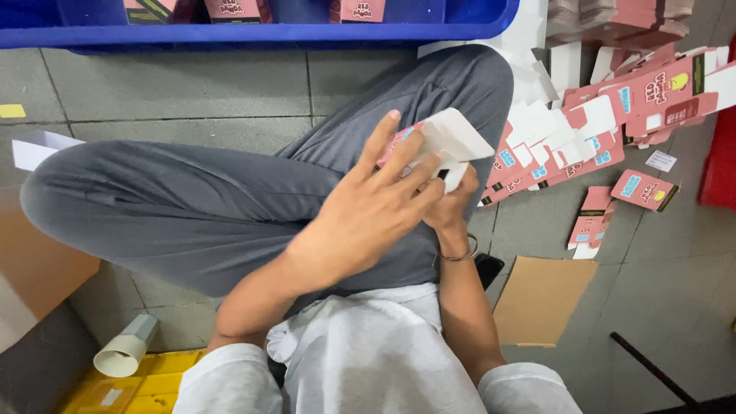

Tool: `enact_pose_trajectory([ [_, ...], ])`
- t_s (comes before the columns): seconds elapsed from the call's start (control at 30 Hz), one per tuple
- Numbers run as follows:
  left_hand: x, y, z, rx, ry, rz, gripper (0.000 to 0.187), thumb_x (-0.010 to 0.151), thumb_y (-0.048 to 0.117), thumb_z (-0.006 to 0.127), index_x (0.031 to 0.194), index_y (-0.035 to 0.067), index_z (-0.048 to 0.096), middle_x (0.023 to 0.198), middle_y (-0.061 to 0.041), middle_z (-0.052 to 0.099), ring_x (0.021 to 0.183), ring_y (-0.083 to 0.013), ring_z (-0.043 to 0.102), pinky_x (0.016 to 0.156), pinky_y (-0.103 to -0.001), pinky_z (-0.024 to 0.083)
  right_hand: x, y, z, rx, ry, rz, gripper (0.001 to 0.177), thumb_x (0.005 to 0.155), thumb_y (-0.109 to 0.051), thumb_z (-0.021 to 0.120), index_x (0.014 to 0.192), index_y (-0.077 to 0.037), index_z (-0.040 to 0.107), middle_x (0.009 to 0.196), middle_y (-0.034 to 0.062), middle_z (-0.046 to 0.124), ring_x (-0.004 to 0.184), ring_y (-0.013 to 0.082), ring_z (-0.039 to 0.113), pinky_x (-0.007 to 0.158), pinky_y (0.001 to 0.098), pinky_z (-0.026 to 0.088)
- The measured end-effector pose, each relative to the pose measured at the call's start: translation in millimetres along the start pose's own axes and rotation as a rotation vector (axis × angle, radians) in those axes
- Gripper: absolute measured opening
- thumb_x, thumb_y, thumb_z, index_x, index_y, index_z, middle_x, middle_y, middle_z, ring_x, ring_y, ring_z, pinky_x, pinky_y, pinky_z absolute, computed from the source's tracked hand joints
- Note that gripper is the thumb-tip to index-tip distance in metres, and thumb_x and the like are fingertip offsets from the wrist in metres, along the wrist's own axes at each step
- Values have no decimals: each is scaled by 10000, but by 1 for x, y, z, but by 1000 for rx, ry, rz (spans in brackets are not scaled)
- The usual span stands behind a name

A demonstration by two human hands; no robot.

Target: Folding small cardboard boxes and placing them into a blue plastic bin.

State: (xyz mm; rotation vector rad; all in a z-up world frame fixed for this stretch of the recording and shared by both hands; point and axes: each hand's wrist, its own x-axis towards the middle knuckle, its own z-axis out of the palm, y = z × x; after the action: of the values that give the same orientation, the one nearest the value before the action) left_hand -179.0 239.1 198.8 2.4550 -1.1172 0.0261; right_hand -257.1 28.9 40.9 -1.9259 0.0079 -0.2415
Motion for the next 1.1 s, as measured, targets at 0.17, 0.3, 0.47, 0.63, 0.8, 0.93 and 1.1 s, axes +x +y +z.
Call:
enact_pose_trajectory([
  [0.17, 1, -36, -10, -496, 178, -30, 436, 782, 113, 859, 1186, 144, 700, 1378, -14, 594, 1373, -293, 457, 1243, -566, 244, 1, 8, -7, -1, -2, 94, 1008, 753, -175, 912, 1481, -28, 229, 1353, 190, 586, 1137, 301, 695, 948, 365, 607],
  [0.3, -6, -57, 13, -679, 61, -230, 771, 775, 208, 877, 1440, 46, 523, 1388, -192, 579, 1284, -396, 554, 1117, -519, 417, 21, -10, -8, 27, -8, 18, 796, 663, -104, 947, 1298, 78, 504, 1147, 174, 674, 1008, 265, 678, 941, 410, 538],
  [0.47, -2, -59, 36, -963, -59, -286, 748, 815, 62, 823, 1484, 23, 490, 1350, -254, 638, 1248, -450, 626, 1090, -574, 465, -1, 45, -22, 127, -45, 4, 759, 678, -244, 959, 1236, 108, 585, 1074, 179, 699, 1029, 201, 658, 937, 465, 556],
  [0.63, -1, -75, 39, -1013, 170, -248, 672, 808, 125, 876, 1395, 13, 570, 1154, -211, 714, 1034, -366, 721, 900, -465, 591, 18, 33, -7, 407, -77, 8, 1269, 686, -763, 761, 1549, 48, 305, 1425, 213, 569, 1257, 234, 594, 1037, 352, 497],
  [0.8, 0, -124, 20, -1038, 440, -342, 560, 886, 13, 827, 1378, 34, 561, 1251, -148, 670, 1148, -276, 686, 1037, -393, 568, 47, -26, 0, 469, -109, 49, 1144, 800, -668, 740, 1617, -55, 224, 1403, 181, 604, 1247, 258, 638, 970, 305, 485],
  [0.93, 8, -165, 14, -716, 596, -389, 521, 960, -183, 698, 1409, -9, 497, 1281, -185, 662, 1005, -229, 636, 896, -319, 541, 44, -27, -3, 478, -116, 101, 1005, 852, -485, 781, 1610, -69, 269, 1376, 158, 626, 1233, 282, 659, 1007, 338, 500],
  [1.1, 15, -164, 25, -251, 567, -444, 455, 918, -121, 724, 1342, -86, 565, 1330, -279, 595, 1173, -443, 621, 1018, -476, 489, 42, -25, -5, 513, -86, 126, 933, 863, -332, 783, 1595, -56, 274, 1343, 166, 642, 1205, 274, 676, 989, 318, 503],
])
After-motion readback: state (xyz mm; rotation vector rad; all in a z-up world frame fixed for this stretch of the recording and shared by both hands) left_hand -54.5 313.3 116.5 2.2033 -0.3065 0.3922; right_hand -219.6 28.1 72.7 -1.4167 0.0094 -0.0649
